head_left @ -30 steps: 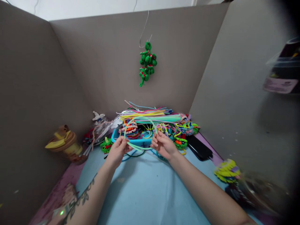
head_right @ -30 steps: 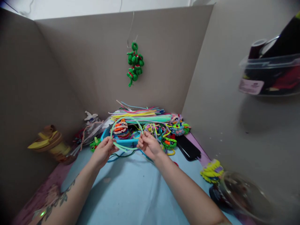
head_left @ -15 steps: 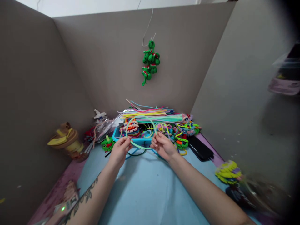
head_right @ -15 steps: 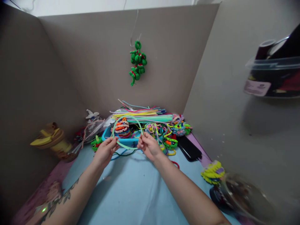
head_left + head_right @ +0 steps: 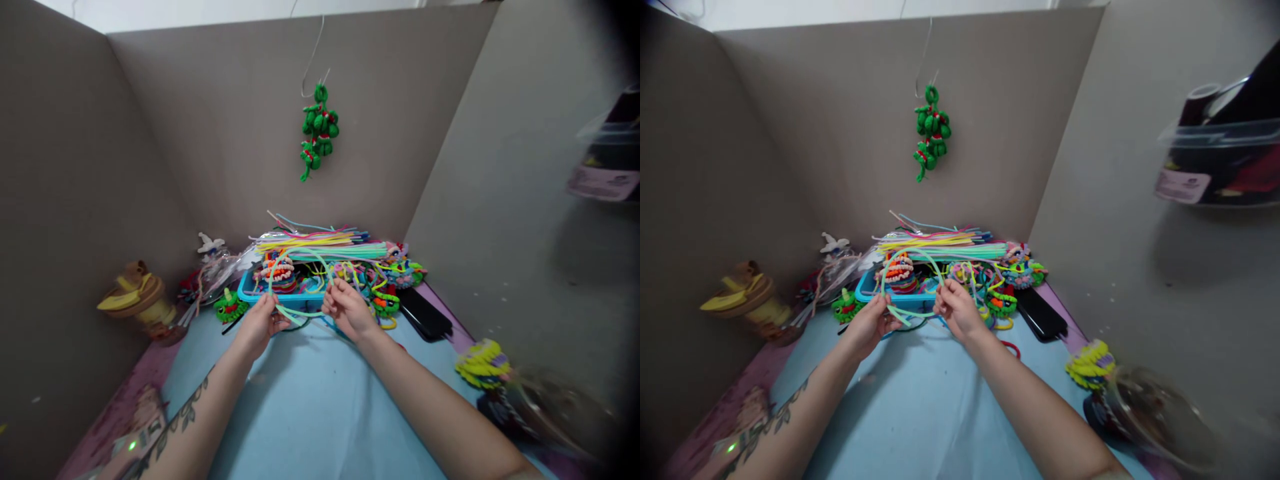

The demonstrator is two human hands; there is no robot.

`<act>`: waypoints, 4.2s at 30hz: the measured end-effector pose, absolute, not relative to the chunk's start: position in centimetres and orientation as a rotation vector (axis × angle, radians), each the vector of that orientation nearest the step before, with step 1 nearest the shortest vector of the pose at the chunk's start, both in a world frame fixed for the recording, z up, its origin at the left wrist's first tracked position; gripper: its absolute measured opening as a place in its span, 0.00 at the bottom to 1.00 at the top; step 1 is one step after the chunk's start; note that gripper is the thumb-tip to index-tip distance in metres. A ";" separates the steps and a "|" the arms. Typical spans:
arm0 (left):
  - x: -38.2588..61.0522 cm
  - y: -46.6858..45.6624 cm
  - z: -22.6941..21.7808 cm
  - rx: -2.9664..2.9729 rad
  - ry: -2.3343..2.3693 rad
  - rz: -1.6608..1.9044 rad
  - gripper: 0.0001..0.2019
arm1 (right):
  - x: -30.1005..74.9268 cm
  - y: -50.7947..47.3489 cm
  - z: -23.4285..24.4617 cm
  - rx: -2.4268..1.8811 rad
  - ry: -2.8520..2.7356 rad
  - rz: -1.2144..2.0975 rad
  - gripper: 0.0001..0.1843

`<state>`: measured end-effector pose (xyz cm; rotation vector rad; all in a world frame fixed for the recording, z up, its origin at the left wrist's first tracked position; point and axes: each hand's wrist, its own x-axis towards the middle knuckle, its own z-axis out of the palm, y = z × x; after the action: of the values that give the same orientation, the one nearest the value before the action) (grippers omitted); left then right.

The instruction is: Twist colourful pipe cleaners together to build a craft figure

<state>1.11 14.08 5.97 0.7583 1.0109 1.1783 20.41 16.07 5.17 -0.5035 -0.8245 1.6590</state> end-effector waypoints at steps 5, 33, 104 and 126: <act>1.1 14.1 5.9 0.690 0.987 1.087 0.13 | 20.0 15.7 5.2 -0.554 -0.963 1.519 0.11; -0.9 3.3 5.5 1.925 1.624 0.223 0.16 | 24.7 5.8 2.8 -1.386 -1.620 1.174 0.19; 2.0 16.2 16.0 1.644 1.231 1.383 0.22 | 21.3 16.9 14.7 -1.014 -1.694 0.418 0.06; 3.3 15.8 15.6 2.125 1.351 1.264 0.09 | 21.1 16.3 15.2 -1.006 -1.807 0.178 0.07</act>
<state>3.29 15.82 15.62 2.1253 1.3506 1.2643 21.11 16.29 15.16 -1.0055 -1.8073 0.1778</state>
